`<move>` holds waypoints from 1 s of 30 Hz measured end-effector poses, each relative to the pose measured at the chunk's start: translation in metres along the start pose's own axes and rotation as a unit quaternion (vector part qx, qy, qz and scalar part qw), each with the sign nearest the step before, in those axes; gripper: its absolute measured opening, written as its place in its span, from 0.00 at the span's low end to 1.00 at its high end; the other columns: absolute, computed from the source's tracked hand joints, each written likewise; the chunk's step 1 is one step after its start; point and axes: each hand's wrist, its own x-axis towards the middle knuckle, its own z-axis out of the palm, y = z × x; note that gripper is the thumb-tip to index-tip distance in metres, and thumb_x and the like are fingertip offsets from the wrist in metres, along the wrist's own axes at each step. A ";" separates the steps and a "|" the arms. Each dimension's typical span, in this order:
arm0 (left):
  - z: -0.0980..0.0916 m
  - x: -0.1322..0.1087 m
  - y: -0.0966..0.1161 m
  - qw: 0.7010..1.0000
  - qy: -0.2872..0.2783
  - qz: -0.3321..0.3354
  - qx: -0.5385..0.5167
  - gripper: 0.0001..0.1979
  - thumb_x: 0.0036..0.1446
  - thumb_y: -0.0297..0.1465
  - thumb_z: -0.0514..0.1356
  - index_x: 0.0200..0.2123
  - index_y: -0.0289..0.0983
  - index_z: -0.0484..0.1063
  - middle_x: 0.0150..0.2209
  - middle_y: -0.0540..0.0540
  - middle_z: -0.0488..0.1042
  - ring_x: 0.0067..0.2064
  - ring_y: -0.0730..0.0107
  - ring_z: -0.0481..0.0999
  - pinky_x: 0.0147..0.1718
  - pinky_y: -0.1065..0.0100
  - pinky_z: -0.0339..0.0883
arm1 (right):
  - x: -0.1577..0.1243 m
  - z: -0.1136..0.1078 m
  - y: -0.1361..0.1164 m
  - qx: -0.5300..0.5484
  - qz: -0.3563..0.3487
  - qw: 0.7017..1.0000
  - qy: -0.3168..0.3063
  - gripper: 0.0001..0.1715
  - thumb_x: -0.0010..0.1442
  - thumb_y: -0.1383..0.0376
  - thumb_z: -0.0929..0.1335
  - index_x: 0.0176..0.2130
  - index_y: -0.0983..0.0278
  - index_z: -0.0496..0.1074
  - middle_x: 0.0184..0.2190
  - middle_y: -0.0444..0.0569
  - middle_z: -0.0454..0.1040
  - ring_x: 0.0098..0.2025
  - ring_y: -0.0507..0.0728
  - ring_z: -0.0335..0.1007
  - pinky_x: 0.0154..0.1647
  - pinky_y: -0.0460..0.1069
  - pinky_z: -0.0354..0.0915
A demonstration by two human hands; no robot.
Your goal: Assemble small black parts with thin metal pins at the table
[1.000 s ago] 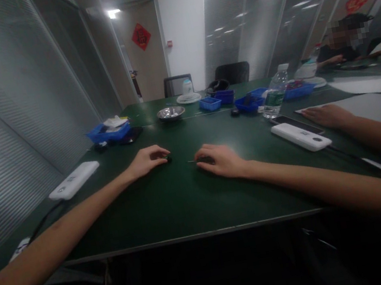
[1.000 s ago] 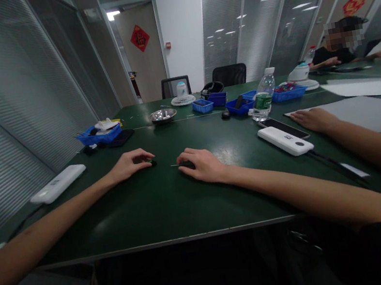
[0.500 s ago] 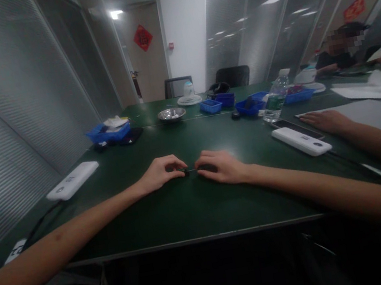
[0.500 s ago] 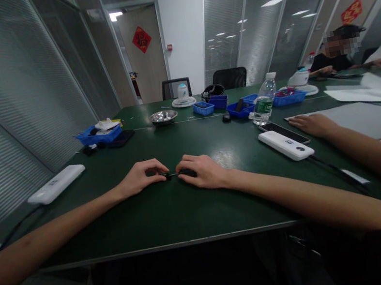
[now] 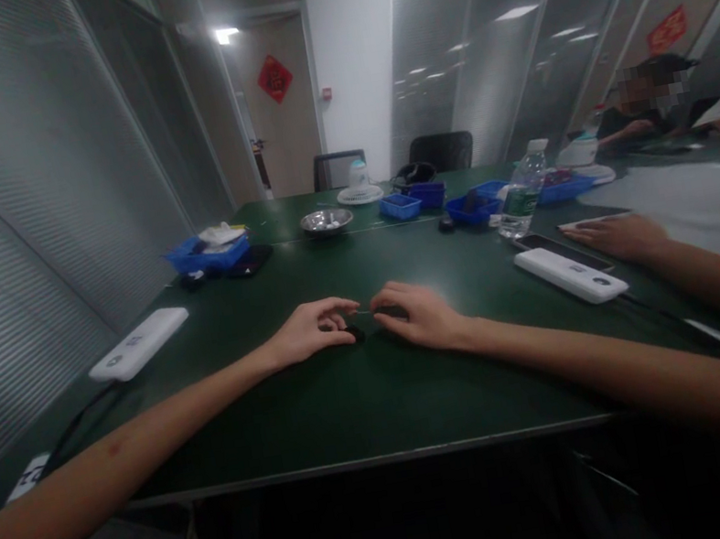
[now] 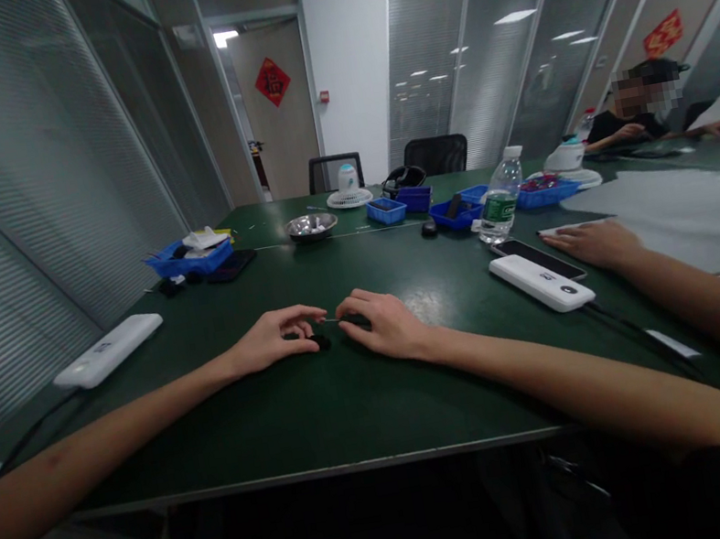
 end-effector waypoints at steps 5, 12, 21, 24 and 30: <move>-0.010 0.001 0.000 0.993 0.019 0.010 0.116 0.15 0.59 0.39 0.70 0.47 0.39 0.82 0.54 0.41 0.76 0.44 0.62 0.77 0.43 0.61 0.71 | 0.002 -0.001 0.004 -0.009 0.094 0.995 0.019 0.10 0.68 0.61 0.68 0.47 0.62 0.76 0.43 0.51 0.77 0.41 0.57 0.74 0.43 0.52 0.68; -0.003 0.008 0.005 0.984 -0.009 0.060 0.169 0.09 0.63 0.38 0.68 0.43 0.42 0.82 0.58 0.45 0.77 0.59 0.57 0.74 0.58 0.56 0.64 | 0.004 -0.001 0.008 -0.006 0.140 0.990 0.028 0.10 0.68 0.61 0.68 0.45 0.61 0.77 0.42 0.51 0.78 0.41 0.58 0.74 0.43 0.51 0.67; -0.017 0.003 0.000 0.983 -0.002 0.058 0.176 0.12 0.67 0.37 0.64 0.51 0.41 0.80 0.49 0.46 0.82 0.49 0.62 0.80 0.51 0.62 0.70 | 0.004 -0.004 0.003 -0.004 0.134 0.991 0.016 0.11 0.68 0.61 0.68 0.46 0.62 0.77 0.43 0.51 0.78 0.41 0.58 0.74 0.42 0.52 0.68; -0.052 0.003 -0.025 0.981 0.054 -0.002 0.185 0.13 0.64 0.36 0.65 0.50 0.41 0.81 0.49 0.46 0.82 0.49 0.60 0.81 0.50 0.61 0.72 | 0.003 -0.006 0.001 -0.002 0.133 0.991 0.013 0.10 0.68 0.61 0.68 0.46 0.62 0.77 0.43 0.51 0.78 0.41 0.57 0.74 0.42 0.52 0.68; -0.132 -0.012 -0.079 0.929 0.200 -0.095 0.298 0.14 0.57 0.36 0.66 0.46 0.40 0.83 0.47 0.43 0.83 0.47 0.54 0.80 0.51 0.56 0.71 | 0.002 -0.004 0.003 0.004 0.119 0.993 0.015 0.10 0.68 0.61 0.68 0.46 0.62 0.77 0.43 0.51 0.78 0.40 0.57 0.73 0.42 0.51 0.68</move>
